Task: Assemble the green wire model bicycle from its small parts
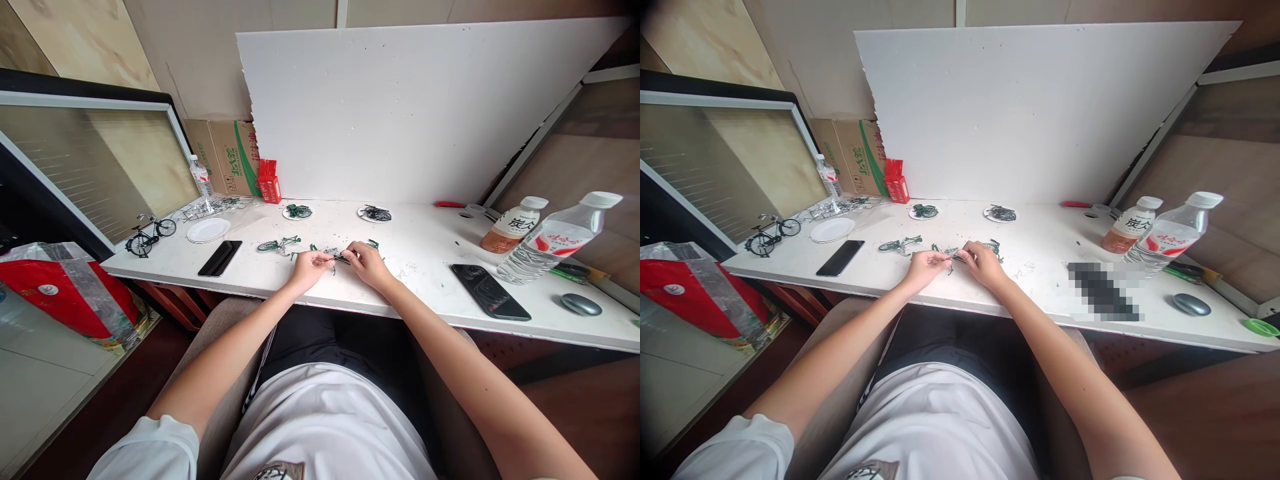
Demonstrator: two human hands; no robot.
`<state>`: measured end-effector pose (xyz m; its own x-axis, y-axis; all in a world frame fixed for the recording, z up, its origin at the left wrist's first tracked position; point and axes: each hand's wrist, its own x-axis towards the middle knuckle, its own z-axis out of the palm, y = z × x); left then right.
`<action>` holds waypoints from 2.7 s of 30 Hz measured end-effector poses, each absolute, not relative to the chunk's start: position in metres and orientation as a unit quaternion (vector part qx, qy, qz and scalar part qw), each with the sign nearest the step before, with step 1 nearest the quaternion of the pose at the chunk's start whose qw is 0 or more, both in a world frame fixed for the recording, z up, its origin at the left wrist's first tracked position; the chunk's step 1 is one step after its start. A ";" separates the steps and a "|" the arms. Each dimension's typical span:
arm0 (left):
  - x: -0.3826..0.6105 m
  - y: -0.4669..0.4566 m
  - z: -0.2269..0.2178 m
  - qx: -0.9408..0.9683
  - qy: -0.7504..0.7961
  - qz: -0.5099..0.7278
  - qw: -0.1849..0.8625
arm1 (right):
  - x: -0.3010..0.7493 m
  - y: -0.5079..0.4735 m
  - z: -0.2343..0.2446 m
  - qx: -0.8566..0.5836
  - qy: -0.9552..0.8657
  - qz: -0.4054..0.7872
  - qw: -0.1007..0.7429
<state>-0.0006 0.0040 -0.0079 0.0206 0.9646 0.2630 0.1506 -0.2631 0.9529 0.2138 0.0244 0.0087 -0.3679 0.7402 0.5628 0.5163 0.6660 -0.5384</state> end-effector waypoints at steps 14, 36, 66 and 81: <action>-0.002 0.006 -0.011 0.590 0.468 0.527 0.392 | 0.213 0.023 -0.001 -0.363 -0.827 0.182 0.388; -0.002 0.006 -0.012 0.608 0.467 0.521 0.374 | 0.213 0.025 -0.002 -0.368 -0.820 0.179 0.400; -0.004 0.002 -0.006 0.599 0.422 0.540 0.414 | 0.206 0.016 0.016 -0.368 -0.759 0.333 0.421; -0.082 0.027 0.012 0.733 0.554 0.392 -0.048 | 0.203 0.019 0.006 -0.382 -0.742 0.328 0.443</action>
<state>-0.0820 0.0274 0.0119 0.0793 0.7740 0.6282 0.8491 -0.3826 0.3642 0.2029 0.0190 0.0065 -0.3149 0.8577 0.4065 0.2771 0.4927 -0.8249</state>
